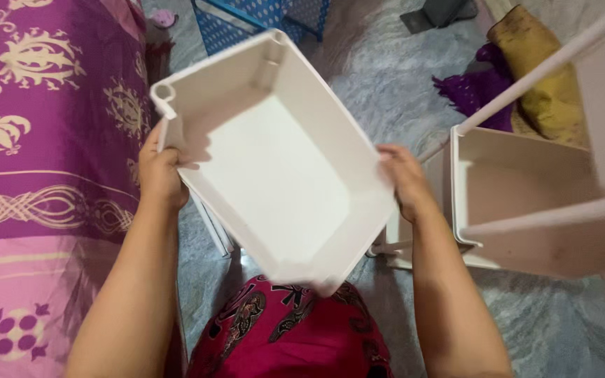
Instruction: The person assembles a white plastic shelving unit by hand, inserting vertical support poles into the corner holes of the trays and stacking the trays to form a multi-tiered structure. The person repeatedly adjusts and secures the components throughout the process.
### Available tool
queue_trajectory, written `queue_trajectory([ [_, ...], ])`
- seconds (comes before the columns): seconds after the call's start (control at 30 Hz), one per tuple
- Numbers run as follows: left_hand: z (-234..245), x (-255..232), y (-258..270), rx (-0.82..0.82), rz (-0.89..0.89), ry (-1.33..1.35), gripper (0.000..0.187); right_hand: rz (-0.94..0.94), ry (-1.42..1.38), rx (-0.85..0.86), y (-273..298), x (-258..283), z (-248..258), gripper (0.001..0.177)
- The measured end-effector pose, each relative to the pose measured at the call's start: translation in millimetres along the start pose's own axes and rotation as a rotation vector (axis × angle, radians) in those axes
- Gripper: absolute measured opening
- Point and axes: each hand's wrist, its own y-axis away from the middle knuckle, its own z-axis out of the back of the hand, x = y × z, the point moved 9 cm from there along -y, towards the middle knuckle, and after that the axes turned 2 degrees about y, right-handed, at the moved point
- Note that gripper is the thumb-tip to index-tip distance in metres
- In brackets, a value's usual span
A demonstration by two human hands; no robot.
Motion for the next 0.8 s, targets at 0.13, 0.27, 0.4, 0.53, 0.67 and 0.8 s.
queue_trajectory([
  [0.13,-9.3,33.4,-31.2,-0.023,0.130,-0.057,0.070,-0.087,0.506,0.159,-14.9,-25.2,-28.3,0.042],
  [0.27,-1.1,85.0,-72.3,-0.141,0.111,-0.301,0.046,0.079,0.407,0.055,-40.7,-51.0,-40.6,0.031],
  [0.4,9.4,149.7,-100.7,-0.163,0.034,-0.509,0.052,0.057,0.358,-0.076,-74.3,-74.9,-42.3,0.028],
  [0.53,12.3,205.1,-74.4,-0.030,0.091,-0.787,0.048,0.043,0.538,-0.197,-108.1,-102.0,-44.7,0.028],
  [0.67,36.7,255.3,-24.7,-0.144,0.772,-0.459,0.052,0.145,0.594,-0.220,-129.9,-132.4,-51.5,0.027],
  [0.8,41.2,259.4,-10.2,-0.214,0.916,-0.395,0.054,0.064,0.638,-0.263,-153.9,-148.1,-59.9,0.027],
])
